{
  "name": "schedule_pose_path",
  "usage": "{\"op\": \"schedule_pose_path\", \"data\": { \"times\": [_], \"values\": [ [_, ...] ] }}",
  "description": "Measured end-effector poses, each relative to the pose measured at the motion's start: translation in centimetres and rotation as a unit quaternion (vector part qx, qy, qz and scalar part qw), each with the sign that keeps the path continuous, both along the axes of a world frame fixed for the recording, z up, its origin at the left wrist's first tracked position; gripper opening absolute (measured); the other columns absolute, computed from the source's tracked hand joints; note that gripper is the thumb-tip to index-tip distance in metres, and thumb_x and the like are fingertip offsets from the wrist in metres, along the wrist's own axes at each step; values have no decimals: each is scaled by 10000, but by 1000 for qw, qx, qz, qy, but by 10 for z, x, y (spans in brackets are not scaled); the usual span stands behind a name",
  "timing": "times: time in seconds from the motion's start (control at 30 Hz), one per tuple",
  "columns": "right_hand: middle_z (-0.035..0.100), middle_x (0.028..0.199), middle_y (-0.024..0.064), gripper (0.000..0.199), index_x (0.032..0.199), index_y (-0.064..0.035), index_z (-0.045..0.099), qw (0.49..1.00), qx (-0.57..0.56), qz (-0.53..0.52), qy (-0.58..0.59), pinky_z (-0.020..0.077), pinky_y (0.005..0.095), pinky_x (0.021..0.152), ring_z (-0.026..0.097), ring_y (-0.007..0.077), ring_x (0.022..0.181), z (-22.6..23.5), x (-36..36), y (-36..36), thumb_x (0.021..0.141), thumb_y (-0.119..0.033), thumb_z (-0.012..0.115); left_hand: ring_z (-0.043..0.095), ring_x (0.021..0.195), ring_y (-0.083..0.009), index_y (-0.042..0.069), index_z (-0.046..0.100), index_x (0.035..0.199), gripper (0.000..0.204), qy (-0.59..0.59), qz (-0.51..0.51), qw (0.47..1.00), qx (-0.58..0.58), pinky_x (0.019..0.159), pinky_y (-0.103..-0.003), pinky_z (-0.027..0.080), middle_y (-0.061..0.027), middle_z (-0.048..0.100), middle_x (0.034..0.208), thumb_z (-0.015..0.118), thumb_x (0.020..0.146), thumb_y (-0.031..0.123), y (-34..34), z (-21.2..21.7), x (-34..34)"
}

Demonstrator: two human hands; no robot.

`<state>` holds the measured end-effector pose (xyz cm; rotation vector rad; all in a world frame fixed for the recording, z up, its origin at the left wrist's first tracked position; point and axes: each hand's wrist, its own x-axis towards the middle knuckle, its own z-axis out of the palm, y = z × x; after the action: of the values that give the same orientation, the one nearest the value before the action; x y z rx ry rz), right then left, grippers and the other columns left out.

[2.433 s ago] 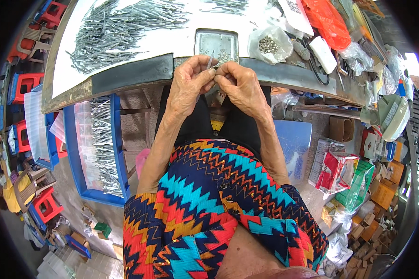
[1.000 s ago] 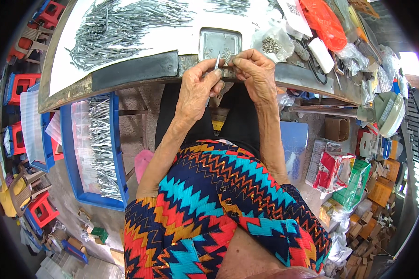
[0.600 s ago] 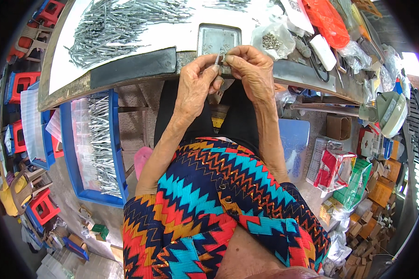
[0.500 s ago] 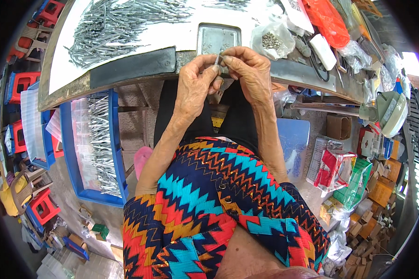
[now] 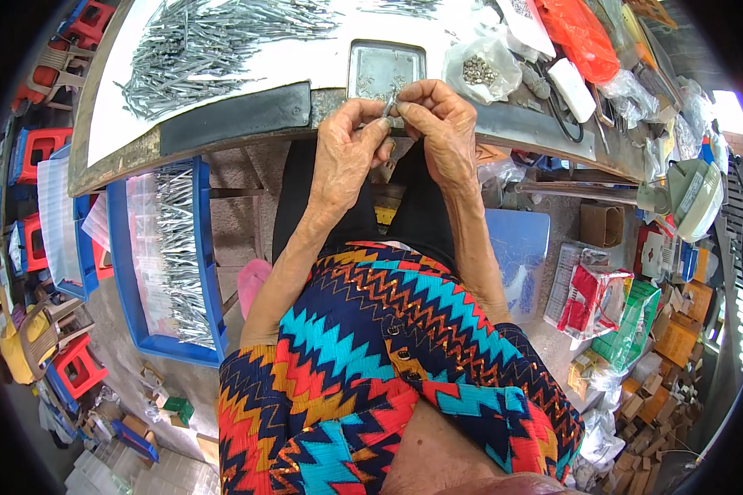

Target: Assembling small metal hardware components by hand at a workshop bench.

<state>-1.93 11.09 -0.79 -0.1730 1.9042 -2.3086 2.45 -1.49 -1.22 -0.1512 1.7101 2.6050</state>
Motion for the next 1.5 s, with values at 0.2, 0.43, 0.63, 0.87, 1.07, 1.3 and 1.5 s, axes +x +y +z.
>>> {"op": "schedule_pose_path", "data": {
  "times": [0.2,0.43,0.63,0.87,1.07,1.3,1.5],
  "values": [
    [564,676,13,90,823,16,572,999,37,-15,24,384,187,499,479,42,576,2,2,1,737,-7,570,484,527,-30,-46,541,919,113,34,5,993,-117,435,-171,388,-33,532,731,513,827,14,1,2,2],
    [536,679,15,65,798,12,524,961,206,-73,170,415,205,525,484,58,578,5,7,-6,736,26,537,559,633,-166,-61,529,927,146,118,75,939,-315,557,-280,449,-134,565,793,527,789,-11,9,-5,5],
    [549,726,23,99,843,10,534,985,126,-43,111,427,208,539,488,61,606,4,7,-1,759,-2,585,502,549,-73,-42,538,908,102,35,32,982,-185,477,-223,413,-52,550,691,524,825,14,6,0,7],
    [563,689,4,146,891,10,551,999,40,4,17,372,176,495,468,35,578,1,1,10,780,-68,607,443,513,-22,-35,552,922,115,30,-5,992,-125,424,-166,338,6,515,668,501,857,45,2,6,1],
    [566,679,-10,100,859,-9,611,972,190,-91,107,383,178,538,477,47,600,8,-18,41,810,-92,581,447,523,-24,-30,560,967,169,1,-39,999,-20,425,-137,335,6,529,713,570,838,78,-6,1,-2],
    [589,768,133,105,858,-8,585,765,511,-177,350,453,325,632,589,257,682,-10,-60,76,778,-46,529,443,496,-30,-41,549,1009,210,-16,-32,997,-67,418,-149,342,-14,546,683,568,841,84,-6,8,-4],
    [582,790,134,100,832,-47,588,716,633,-109,273,456,395,643,579,329,731,-5,-72,69,761,-109,553,424,485,-41,4,508,1114,265,19,-15,984,-176,420,-153,312,-31,545,677,531,866,93,-6,16,-7]
  ]
}}
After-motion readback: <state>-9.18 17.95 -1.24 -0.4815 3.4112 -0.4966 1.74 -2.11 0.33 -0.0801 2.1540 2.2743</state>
